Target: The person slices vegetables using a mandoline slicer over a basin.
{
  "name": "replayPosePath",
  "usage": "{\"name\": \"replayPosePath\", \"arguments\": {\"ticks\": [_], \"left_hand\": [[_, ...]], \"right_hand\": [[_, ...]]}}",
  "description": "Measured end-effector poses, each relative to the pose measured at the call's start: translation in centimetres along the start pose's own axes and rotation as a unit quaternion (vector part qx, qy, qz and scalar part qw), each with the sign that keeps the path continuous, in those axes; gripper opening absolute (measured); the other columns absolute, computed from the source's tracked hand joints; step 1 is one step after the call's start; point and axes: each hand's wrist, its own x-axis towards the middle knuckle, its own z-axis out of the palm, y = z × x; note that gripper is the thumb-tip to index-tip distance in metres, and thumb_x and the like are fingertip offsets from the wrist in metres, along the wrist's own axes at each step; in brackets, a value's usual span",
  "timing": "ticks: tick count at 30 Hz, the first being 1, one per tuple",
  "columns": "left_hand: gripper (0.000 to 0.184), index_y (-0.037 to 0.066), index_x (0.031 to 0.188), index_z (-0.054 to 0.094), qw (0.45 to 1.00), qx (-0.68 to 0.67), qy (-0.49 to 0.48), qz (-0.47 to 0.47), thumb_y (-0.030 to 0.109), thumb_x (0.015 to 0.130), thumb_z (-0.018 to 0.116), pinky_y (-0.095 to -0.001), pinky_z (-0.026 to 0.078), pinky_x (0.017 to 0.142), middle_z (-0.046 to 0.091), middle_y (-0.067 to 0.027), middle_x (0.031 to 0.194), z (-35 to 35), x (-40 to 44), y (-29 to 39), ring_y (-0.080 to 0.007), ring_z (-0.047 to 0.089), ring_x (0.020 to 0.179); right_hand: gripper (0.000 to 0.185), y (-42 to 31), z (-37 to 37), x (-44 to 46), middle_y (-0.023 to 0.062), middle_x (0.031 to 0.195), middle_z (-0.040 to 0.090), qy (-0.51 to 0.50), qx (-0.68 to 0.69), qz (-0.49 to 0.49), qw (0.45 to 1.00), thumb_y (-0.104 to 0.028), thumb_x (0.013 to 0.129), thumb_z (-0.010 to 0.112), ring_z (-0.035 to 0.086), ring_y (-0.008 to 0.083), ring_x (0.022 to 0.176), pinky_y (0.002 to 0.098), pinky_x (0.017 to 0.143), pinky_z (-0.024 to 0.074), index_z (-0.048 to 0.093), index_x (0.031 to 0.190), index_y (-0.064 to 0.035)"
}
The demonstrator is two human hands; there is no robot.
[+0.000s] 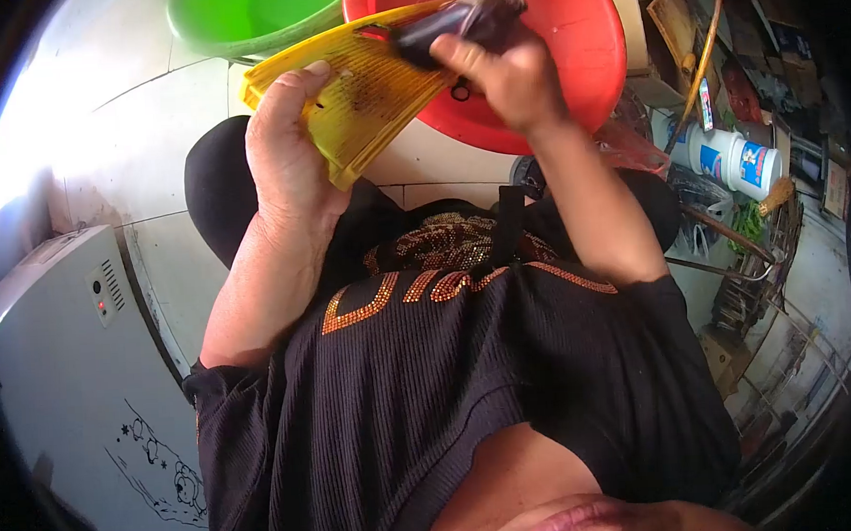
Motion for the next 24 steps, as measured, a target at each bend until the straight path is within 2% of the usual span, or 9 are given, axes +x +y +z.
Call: {"name": "replayPosePath", "arguments": {"ticks": [1, 4, 7, 10, 11, 13, 16, 17, 24], "left_hand": [[0.037, -0.001, 0.112, 0.053, 1.000, -0.003, -0.007, -0.007, 0.020, 0.081, 0.056, -0.0403, 0.050, 0.084, 0.061, -0.0149, 0.103, 0.0, -0.3, 0.1, -0.0278, 0.061, 0.094], [0.037, -0.001, 0.112, 0.052, 1.000, 0.005, -0.018, -0.011, 0.020, 0.082, 0.056, -0.0400, 0.050, 0.084, 0.061, -0.0148, 0.104, -0.2, -0.1, -0.1, -0.0278, 0.061, 0.094], [0.037, -0.001, 0.112, 0.052, 1.000, 0.025, -0.009, -0.003, 0.020, 0.082, 0.055, -0.0406, 0.051, 0.084, 0.060, -0.0151, 0.104, -0.4, 0.1, -0.3, -0.0280, 0.061, 0.094], [0.036, -0.001, 0.112, 0.052, 1.000, 0.019, -0.003, 0.003, 0.019, 0.083, 0.055, -0.0412, 0.051, 0.085, 0.060, -0.0152, 0.104, -0.3, 0.1, 0.0, -0.0282, 0.061, 0.094], [0.035, -0.001, 0.112, 0.052, 1.000, 0.007, -0.008, -0.002, 0.018, 0.083, 0.054, -0.0412, 0.050, 0.085, 0.060, -0.0150, 0.103, -0.3, 0.0, 0.0, -0.0282, 0.061, 0.094], [0.035, -0.001, 0.112, 0.052, 1.000, -0.002, -0.023, -0.007, 0.018, 0.083, 0.054, -0.0404, 0.050, 0.085, 0.060, -0.0149, 0.103, -0.5, 0.1, -0.1, -0.0278, 0.061, 0.094], [0.035, -0.001, 0.112, 0.052, 0.999, -0.002, -0.040, -0.009, 0.018, 0.083, 0.054, -0.0395, 0.050, 0.086, 0.060, -0.0148, 0.103, -0.4, -0.1, -0.1, -0.0272, 0.061, 0.094], [0.035, -0.001, 0.112, 0.052, 0.999, 0.005, -0.037, -0.008, 0.018, 0.083, 0.054, -0.0393, 0.050, 0.086, 0.060, -0.0150, 0.103, -0.4, -0.2, -0.1, -0.0271, 0.061, 0.095], [0.035, -0.001, 0.112, 0.052, 1.000, 0.016, -0.008, 0.011, 0.019, 0.083, 0.055, -0.0398, 0.051, 0.083, 0.060, -0.0155, 0.104, -0.6, 0.1, -0.3, -0.0277, 0.061, 0.093]], "right_hand": [[0.030, -1.7, 0.6, -0.7, 0.0048, 0.087, 0.068, -0.024, -0.006, -0.077, 0.997, -0.023, 0.079, 0.074, 0.064, 0.0152, 0.082, 0.0302, 0.075, 0.0502, 0.063, 0.100, -0.0047], [0.030, -0.7, 1.0, -0.9, 0.0049, 0.090, 0.068, 0.008, 0.032, -0.052, 0.998, -0.022, 0.079, 0.074, 0.062, 0.0137, 0.082, 0.0294, 0.076, 0.0494, 0.063, 0.100, -0.0046], [0.035, 7.9, -2.0, 1.7, 0.0064, 0.089, 0.068, 0.090, -0.017, 0.158, 0.983, -0.023, 0.076, 0.077, 0.065, 0.0184, 0.085, 0.0312, 0.077, 0.0503, 0.062, 0.101, -0.0040], [0.038, 5.6, -1.3, 1.4, 0.0084, 0.090, 0.067, 0.052, 0.079, 0.164, 0.982, -0.023, 0.074, 0.078, 0.065, 0.0209, 0.089, 0.0323, 0.079, 0.0504, 0.061, 0.103, -0.0039], [0.038, 2.8, -0.6, 0.4, 0.0089, 0.092, 0.067, 0.077, -0.080, 0.150, 0.982, -0.025, 0.076, 0.077, 0.064, 0.0194, 0.089, 0.0313, 0.080, 0.0498, 0.061, 0.102, -0.0033], [0.037, -2.8, 1.3, -1.0, 0.0089, 0.093, 0.066, -0.016, 0.050, -0.068, 0.996, -0.025, 0.077, 0.077, 0.063, 0.0175, 0.088, 0.0301, 0.080, 0.0493, 0.061, 0.102, -0.0028], [0.035, 0.2, 1.0, -0.7, 0.0079, 0.092, 0.066, 0.012, -0.011, -0.067, 0.998, -0.024, 0.078, 0.076, 0.062, 0.0163, 0.086, 0.0296, 0.079, 0.0490, 0.061, 0.101, -0.0026], [0.036, 1.2, 0.0, 0.3, 0.0075, 0.091, 0.067, 0.011, 0.044, 0.052, 0.998, -0.024, 0.077, 0.077, 0.062, 0.0162, 0.086, 0.0302, 0.080, 0.0491, 0.062, 0.102, -0.0023], [0.038, -1.7, 1.1, -0.9, 0.0077, 0.093, 0.068, 0.000, 0.029, -0.038, 0.999, -0.028, 0.076, 0.078, 0.064, 0.0176, 0.087, 0.0303, 0.079, 0.0493, 0.063, 0.101, -0.0030]]}}
